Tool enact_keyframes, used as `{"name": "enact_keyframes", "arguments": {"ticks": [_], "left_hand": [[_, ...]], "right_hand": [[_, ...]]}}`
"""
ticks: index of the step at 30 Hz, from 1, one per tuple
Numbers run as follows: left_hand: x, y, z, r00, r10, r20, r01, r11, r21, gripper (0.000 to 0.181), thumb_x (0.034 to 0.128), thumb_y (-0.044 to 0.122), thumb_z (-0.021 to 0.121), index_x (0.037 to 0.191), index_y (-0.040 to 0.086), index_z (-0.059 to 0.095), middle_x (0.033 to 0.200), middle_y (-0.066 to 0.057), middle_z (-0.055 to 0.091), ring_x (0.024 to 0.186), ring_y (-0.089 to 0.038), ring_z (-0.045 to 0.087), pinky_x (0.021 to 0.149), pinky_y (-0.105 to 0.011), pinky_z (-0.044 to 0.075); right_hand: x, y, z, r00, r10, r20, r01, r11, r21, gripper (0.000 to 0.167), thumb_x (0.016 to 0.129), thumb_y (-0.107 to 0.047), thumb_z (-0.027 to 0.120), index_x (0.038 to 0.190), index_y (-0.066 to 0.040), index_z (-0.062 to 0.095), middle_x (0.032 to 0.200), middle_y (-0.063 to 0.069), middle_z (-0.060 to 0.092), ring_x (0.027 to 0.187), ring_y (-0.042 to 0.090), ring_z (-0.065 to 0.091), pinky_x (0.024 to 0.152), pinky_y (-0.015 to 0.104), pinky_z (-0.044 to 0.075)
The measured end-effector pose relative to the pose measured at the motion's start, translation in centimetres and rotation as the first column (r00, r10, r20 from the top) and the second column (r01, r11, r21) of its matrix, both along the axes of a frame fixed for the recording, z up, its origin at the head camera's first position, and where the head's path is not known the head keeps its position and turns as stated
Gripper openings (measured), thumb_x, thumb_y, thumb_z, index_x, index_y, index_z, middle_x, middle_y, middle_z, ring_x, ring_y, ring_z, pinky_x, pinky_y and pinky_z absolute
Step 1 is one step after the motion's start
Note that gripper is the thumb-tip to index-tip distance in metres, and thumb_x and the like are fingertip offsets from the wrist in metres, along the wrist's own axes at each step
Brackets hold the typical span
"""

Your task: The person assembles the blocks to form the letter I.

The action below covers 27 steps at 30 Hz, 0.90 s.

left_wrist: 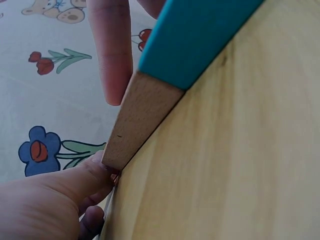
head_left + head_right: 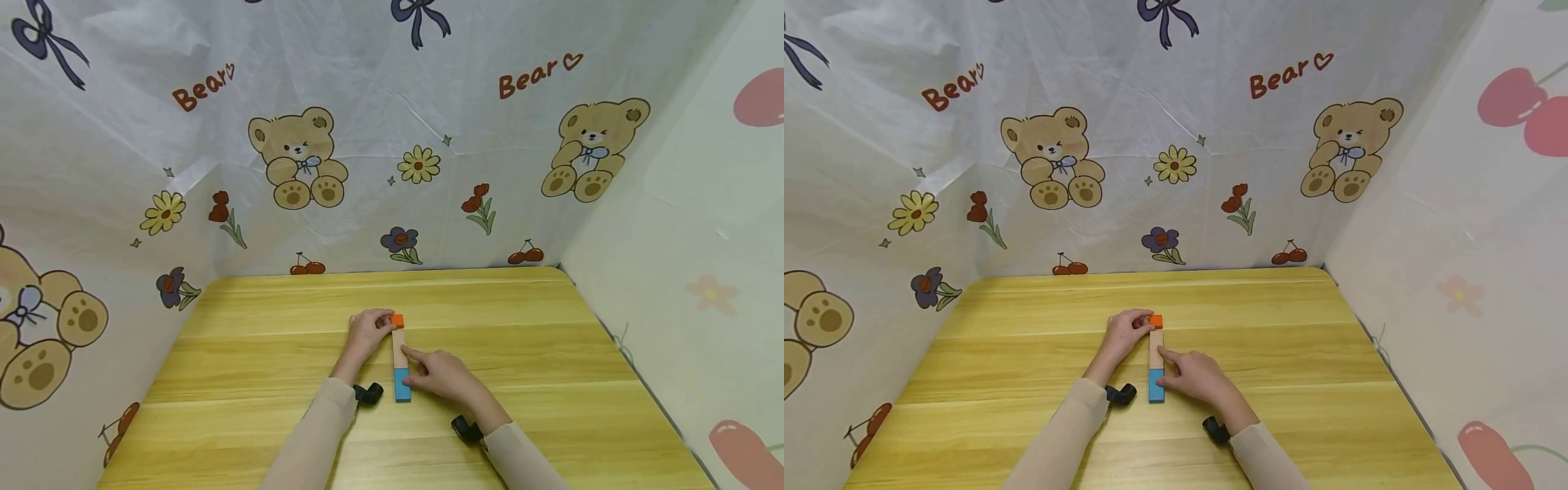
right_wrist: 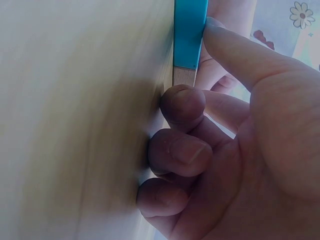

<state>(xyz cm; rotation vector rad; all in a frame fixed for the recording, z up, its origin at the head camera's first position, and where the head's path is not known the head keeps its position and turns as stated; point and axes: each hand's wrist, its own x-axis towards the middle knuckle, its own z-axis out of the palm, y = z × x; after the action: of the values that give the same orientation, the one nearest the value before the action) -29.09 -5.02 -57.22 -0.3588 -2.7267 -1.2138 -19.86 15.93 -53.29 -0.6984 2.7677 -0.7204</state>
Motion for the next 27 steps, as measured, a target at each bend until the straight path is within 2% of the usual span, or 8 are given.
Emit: {"name": "enact_keyframes", "arguments": {"ticks": [8,14,17,19,22,27], "left_hand": [[-0.1,-0.2,0.0,1.0,-0.008,0.012,0.008,1.0,0.027,0.034,0.0971,0.023,0.079,0.129,0.012,0.077,0.095,-0.002,0.077,0.087,-0.02,0.066,0.089,-0.04,0.033],[0.0,-1.0,0.0,1.0,-0.011,0.02,0.009,0.997,0.074,0.037,0.1001,0.029,0.076,0.132,0.011,0.076,0.102,-0.003,0.078,0.09,-0.019,0.069,0.102,-0.049,0.045],[0.2,-1.6,0.3,1.0,0.0,0.026,-0.002,0.996,0.084,0.038,0.1032,0.033,0.071,0.133,0.011,0.075,0.106,-0.003,0.078,0.088,-0.017,0.067,0.097,-0.049,0.053],[0.4,-2.1,0.7,1.0,0.005,0.025,-0.006,0.998,0.068,0.038,0.1054,0.036,0.068,0.134,0.012,0.075,0.106,-0.002,0.077,0.086,-0.014,0.065,0.093,-0.048,0.055],[0.8,-2.9,1.7,1.0,0.0,0.014,0.0,1.0,0.02,0.039,0.1071,0.038,0.064,0.135,0.012,0.074,0.106,-0.002,0.075,0.086,-0.015,0.063,0.096,-0.049,0.048],[1.2,-4.6,3.6,1.0,-0.012,-0.028,0.01,0.995,-0.099,0.04,0.1079,0.039,0.062,0.138,0.013,0.072,0.113,-0.004,0.075,0.097,-0.023,0.069,0.093,-0.05,0.044]], "right_hand": [[0.1,-0.1,0.0,1.0,-0.006,0.0,0.006,1.0,0.001,0.069,0.098,-0.046,0.074,0.159,-0.021,0.053,0.063,-0.01,0.046,0.053,0.005,0.032,0.054,0.024,0.026],[0.0,-0.2,0.1,1.0,-0.012,0.008,0.012,1.0,-0.007,0.07,0.098,-0.048,0.074,0.16,-0.022,0.052,0.063,-0.011,0.046,0.054,0.005,0.033,0.055,0.024,0.027],[0.0,-0.1,0.2,1.0,-0.011,0.015,0.012,1.0,-0.024,0.07,0.1,-0.049,0.072,0.161,-0.023,0.049,0.062,-0.011,0.046,0.053,0.005,0.033,0.056,0.024,0.028],[-0.1,0.0,0.2,1.0,-0.012,0.022,0.013,0.999,-0.032,0.07,0.101,-0.049,0.07,0.162,-0.023,0.047,0.061,-0.01,0.046,0.053,0.005,0.033,0.056,0.024,0.028],[-0.3,0.4,0.3,0.999,-0.016,0.034,0.018,0.999,-0.045,0.07,0.102,-0.05,0.068,0.163,-0.024,0.046,0.062,-0.01,0.047,0.054,0.005,0.034,0.055,0.024,0.029],[-0.7,1.5,0.6,0.998,-0.055,0.003,0.055,0.997,-0.049,0.066,0.103,-0.048,0.068,0.16,-0.022,0.05,0.071,-0.012,0.055,0.058,0.005,0.044,0.056,0.024,0.036]]}}
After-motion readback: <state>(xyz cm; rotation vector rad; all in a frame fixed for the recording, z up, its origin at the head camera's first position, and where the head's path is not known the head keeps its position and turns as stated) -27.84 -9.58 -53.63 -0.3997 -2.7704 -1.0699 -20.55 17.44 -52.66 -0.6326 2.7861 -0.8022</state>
